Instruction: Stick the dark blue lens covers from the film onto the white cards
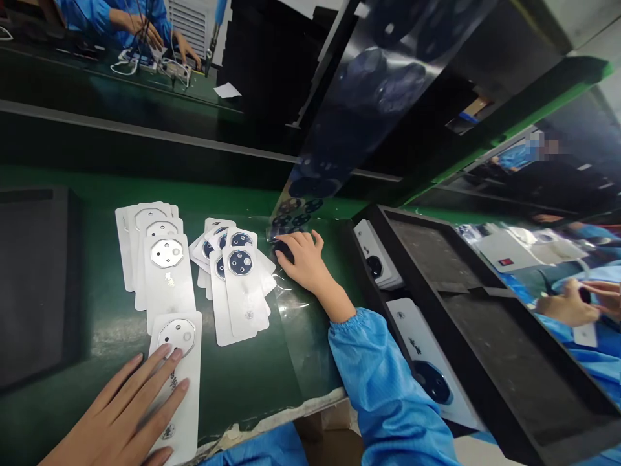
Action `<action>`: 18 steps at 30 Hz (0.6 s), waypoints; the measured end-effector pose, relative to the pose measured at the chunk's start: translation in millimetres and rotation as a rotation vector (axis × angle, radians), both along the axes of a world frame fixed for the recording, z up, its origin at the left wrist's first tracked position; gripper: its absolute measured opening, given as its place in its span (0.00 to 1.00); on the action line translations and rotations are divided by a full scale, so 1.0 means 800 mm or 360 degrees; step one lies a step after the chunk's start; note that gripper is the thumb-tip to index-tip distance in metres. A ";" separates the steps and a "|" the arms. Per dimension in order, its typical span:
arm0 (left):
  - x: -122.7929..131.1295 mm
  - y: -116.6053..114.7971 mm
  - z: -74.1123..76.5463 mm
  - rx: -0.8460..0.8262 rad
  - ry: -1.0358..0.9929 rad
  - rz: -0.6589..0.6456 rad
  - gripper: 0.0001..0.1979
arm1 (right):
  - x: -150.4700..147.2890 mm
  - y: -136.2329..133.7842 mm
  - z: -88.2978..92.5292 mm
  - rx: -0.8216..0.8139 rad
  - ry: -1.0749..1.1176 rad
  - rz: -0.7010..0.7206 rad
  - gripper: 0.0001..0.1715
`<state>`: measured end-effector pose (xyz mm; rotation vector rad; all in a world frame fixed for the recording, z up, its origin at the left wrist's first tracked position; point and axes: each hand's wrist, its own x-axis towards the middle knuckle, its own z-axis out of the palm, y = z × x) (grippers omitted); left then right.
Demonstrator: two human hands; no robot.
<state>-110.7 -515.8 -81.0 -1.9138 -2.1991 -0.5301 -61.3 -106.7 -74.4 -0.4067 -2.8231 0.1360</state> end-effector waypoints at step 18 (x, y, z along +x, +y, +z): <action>0.001 0.001 0.010 -0.0030 0.0000 -0.0028 0.22 | 0.026 -0.016 0.091 -0.2040 0.0532 -0.0140 0.14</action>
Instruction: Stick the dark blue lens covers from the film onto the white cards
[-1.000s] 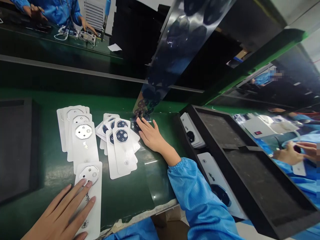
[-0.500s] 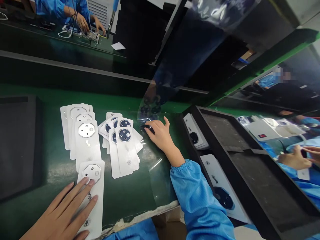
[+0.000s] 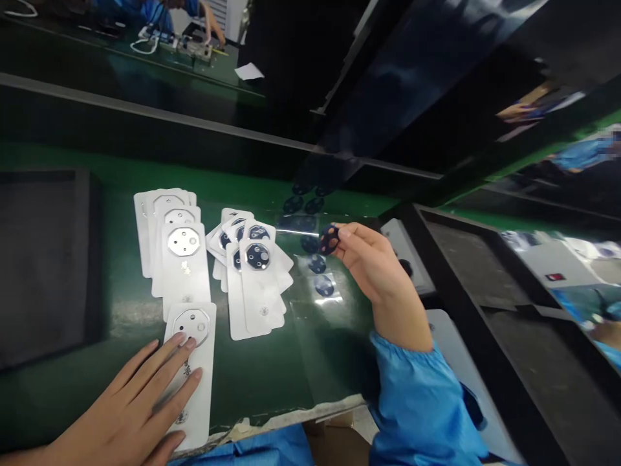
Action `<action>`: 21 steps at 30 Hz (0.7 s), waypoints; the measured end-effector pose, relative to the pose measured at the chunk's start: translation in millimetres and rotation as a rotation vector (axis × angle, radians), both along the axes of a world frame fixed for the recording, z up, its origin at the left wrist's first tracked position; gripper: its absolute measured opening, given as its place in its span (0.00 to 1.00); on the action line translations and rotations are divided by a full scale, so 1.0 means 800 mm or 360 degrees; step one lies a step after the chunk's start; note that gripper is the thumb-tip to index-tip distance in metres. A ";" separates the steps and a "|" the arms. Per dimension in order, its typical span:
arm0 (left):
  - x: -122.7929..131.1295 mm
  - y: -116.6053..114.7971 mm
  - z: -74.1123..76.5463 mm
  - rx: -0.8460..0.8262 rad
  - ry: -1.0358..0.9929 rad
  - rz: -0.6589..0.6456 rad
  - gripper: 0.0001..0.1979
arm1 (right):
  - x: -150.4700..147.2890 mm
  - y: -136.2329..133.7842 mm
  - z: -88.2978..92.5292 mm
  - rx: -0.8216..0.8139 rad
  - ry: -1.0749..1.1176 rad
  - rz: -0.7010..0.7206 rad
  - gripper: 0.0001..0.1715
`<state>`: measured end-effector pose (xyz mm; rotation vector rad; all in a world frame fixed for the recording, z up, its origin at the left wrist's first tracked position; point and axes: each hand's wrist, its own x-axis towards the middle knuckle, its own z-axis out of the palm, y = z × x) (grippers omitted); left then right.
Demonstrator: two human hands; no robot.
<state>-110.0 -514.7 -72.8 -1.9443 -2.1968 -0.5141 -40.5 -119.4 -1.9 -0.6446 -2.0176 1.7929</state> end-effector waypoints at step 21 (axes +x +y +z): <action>0.005 -0.003 0.005 -0.0057 -0.0079 -0.0034 0.20 | -0.044 -0.199 -0.035 -0.0383 -0.0689 0.0783 0.07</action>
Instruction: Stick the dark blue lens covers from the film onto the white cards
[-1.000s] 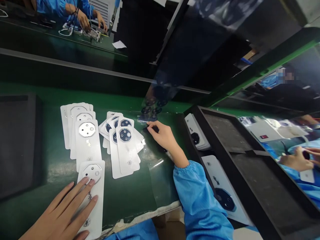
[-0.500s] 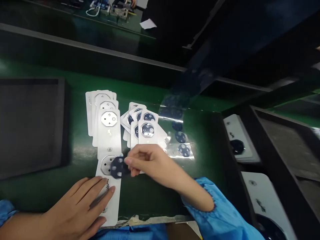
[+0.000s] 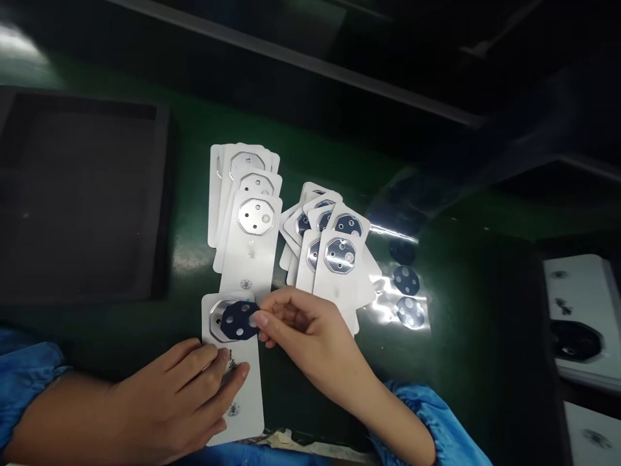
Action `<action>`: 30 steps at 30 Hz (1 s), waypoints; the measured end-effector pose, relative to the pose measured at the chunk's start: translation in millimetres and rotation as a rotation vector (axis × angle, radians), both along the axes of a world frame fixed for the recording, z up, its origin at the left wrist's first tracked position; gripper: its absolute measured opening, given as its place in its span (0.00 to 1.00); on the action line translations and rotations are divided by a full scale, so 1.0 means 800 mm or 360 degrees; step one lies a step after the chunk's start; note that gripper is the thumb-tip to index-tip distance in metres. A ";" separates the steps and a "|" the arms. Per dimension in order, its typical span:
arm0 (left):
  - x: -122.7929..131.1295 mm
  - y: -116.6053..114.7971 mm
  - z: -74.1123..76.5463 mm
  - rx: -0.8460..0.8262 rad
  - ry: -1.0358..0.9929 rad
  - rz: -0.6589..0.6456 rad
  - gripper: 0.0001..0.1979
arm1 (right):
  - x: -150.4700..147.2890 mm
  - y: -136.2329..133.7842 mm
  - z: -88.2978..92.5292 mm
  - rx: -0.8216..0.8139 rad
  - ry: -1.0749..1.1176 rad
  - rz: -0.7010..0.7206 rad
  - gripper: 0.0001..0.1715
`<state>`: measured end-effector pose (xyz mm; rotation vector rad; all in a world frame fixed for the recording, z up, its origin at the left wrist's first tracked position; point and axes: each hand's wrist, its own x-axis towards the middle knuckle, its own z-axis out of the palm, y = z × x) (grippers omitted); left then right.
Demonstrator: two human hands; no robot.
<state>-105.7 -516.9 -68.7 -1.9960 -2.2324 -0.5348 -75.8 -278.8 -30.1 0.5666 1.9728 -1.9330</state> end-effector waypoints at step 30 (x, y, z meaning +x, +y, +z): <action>0.005 -0.011 0.000 0.0034 0.0031 -0.0112 0.18 | 0.028 -0.024 -0.011 0.0367 0.0039 0.0011 0.08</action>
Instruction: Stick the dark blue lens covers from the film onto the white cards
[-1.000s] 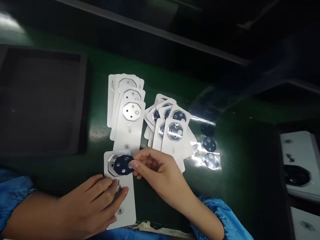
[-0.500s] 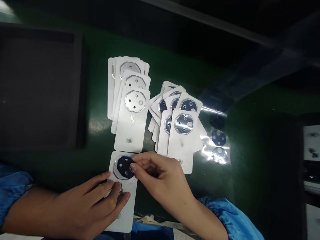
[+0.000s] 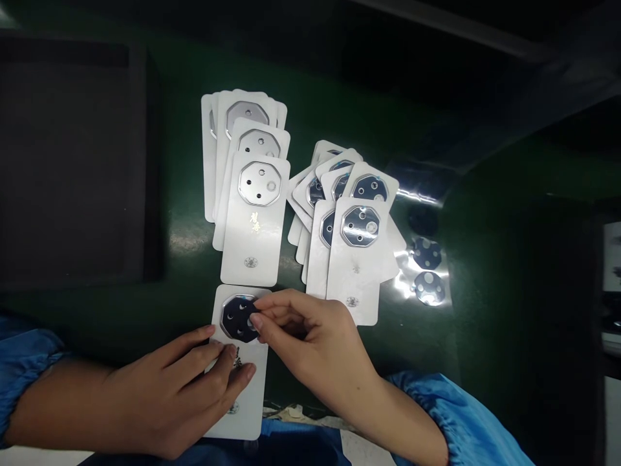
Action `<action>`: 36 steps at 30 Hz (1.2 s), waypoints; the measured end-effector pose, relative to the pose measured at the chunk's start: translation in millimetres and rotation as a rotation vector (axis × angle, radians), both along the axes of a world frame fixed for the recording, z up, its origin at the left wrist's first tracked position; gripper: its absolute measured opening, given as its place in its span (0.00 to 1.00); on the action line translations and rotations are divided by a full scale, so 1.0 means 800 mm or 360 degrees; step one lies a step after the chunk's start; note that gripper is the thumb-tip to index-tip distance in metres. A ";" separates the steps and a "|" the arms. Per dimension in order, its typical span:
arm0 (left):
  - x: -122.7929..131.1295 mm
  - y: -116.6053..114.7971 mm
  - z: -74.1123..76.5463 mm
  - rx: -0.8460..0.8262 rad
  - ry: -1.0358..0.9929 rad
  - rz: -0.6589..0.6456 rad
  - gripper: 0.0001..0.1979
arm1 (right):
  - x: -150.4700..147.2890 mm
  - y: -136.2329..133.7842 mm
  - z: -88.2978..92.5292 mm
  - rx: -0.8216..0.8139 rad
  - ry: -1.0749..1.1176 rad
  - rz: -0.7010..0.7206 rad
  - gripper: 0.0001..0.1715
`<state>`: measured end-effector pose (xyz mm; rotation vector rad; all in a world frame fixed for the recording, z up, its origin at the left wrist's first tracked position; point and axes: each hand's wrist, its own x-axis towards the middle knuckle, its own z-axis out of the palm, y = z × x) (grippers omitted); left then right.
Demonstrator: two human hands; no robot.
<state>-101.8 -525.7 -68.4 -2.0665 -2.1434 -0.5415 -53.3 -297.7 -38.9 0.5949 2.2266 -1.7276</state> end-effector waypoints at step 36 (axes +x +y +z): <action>-0.001 0.000 -0.004 0.0094 0.0124 -0.0048 0.17 | 0.005 -0.019 -0.028 0.1633 0.0747 0.0558 0.35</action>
